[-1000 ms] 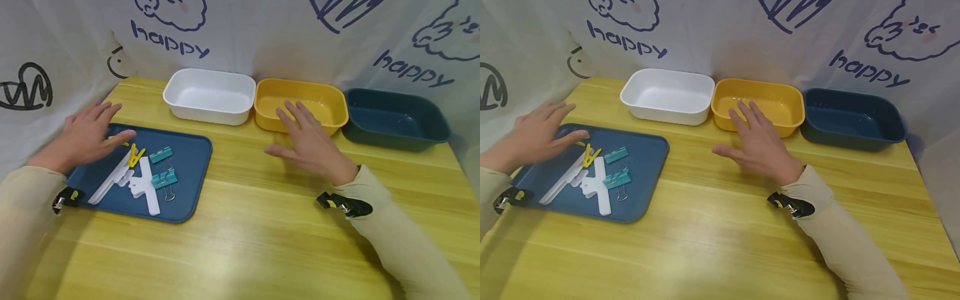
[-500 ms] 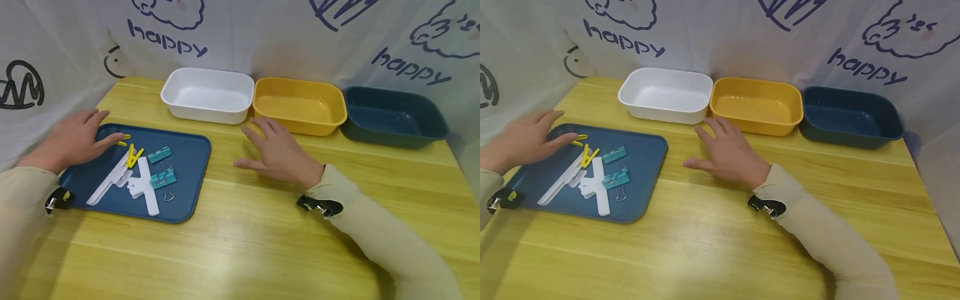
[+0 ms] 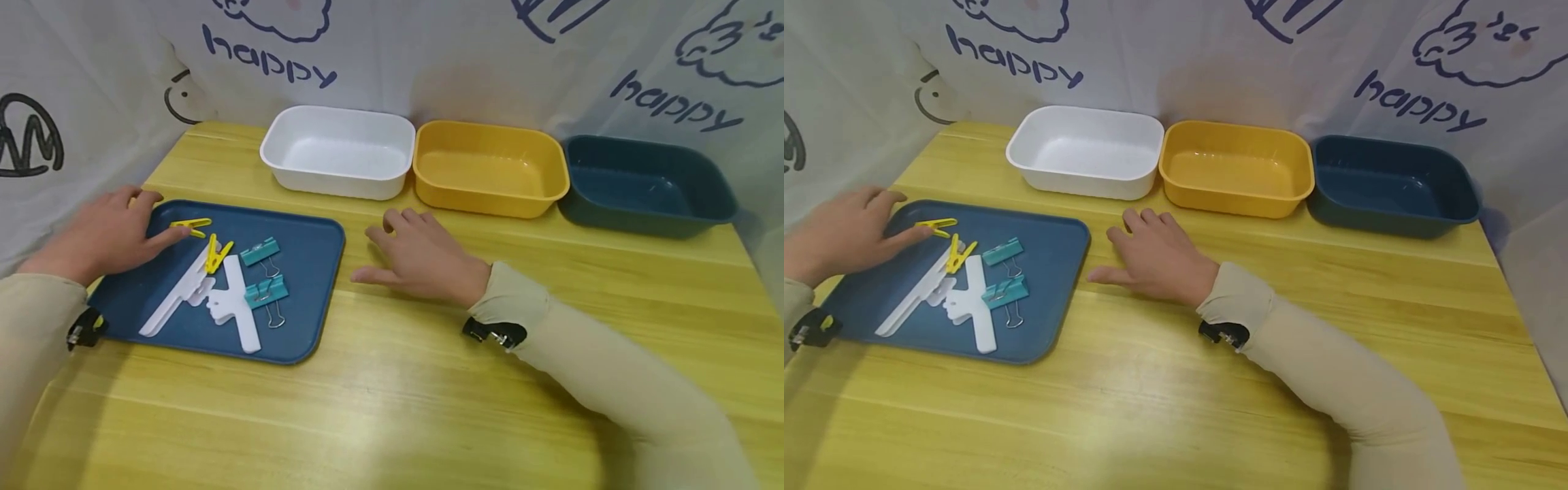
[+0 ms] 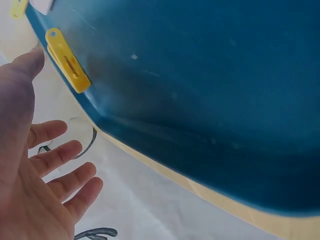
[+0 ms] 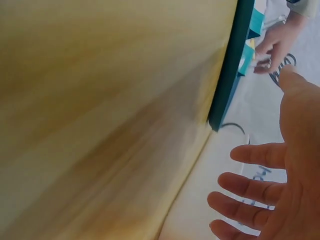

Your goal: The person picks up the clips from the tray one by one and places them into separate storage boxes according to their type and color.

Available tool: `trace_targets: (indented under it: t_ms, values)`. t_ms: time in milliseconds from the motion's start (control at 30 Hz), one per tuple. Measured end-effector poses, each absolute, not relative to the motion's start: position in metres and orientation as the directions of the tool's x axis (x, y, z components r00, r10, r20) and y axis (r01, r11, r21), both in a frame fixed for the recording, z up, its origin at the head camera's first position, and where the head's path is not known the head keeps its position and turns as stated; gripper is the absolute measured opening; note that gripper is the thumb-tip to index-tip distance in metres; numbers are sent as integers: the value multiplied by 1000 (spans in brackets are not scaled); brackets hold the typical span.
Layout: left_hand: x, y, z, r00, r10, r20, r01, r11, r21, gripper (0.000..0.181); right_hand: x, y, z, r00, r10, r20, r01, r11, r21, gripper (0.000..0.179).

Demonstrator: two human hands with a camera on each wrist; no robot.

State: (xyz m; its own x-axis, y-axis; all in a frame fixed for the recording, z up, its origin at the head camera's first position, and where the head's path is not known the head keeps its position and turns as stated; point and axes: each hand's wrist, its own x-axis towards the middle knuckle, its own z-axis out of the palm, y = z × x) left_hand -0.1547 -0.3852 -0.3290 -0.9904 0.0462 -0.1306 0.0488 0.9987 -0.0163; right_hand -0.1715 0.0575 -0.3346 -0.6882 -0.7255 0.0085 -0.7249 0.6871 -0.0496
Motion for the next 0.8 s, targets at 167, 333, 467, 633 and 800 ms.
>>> trace_targets:
  t_ms: [167,333,467,633,800]
  values:
    - [-152,-394,-333,-989,60,-132,66,997,-41,87,-169,42,-339,-689,-724,-32,-722,689,-62,68]
    - [-151,-402,-337,-987,82,-138,89,995,-45,80,-169,28,-340,-695,-719,-22,-716,695,-65,69]
    - [-152,-407,-340,-985,90,-146,99,994,-53,72,-170,20,-340,-704,-709,-39,-707,705,-53,75]
    - [-155,-411,-338,-979,97,-177,108,993,-52,70,-172,10,-342,-710,-704,-17,-704,710,-4,73]
    - [-157,-417,-337,-972,101,-212,121,989,-84,57,-171,-3,-345,-731,-679,-65,-681,732,12,78]
